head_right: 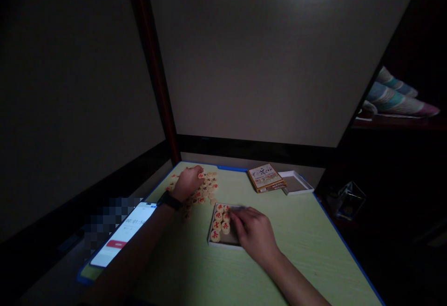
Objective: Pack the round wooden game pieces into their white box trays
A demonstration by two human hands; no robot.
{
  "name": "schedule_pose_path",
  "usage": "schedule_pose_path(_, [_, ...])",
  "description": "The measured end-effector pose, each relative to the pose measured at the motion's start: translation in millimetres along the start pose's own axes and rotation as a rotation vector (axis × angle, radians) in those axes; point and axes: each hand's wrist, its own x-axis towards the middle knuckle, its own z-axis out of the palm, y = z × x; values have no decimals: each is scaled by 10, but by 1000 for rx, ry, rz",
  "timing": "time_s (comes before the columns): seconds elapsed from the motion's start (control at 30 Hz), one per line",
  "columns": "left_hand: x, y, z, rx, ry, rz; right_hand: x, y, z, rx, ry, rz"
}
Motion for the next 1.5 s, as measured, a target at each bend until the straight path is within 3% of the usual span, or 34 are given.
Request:
schedule_pose_path(0.1, [-171, 214, 49, -358, -6, 98, 11, 48, 19, 31, 58, 53])
schedule_pose_path(0.27, [-512, 600, 177, -985, -241, 183, 30, 81, 39, 131, 135, 52])
schedule_pose_path(0.4, [-644, 716, 212, -1171, -395, 123, 27, 88, 53, 132, 123, -35])
schedule_pose_path(0.67, [-633, 618, 279, -1154, -343, 132, 42, 33, -19, 84, 30, 35])
schedule_pose_path(0.8, [-558, 489, 317, -1019, -172, 111, 87, -15, -176, -56, -141, 60])
schedule_pose_path(0.97, [-506, 363, 303, -738, -77, 89, 107, -82, -265, -60, -335, 4])
schedule_pose_path(1.17, [-542, 378, 261, -709, -123, 70, 81, -48, -242, -155, -384, -46])
schedule_pose_path(1.5, [-578, 415, 249, -643, -117, 116, 89, -41, -306, -203, -530, 13])
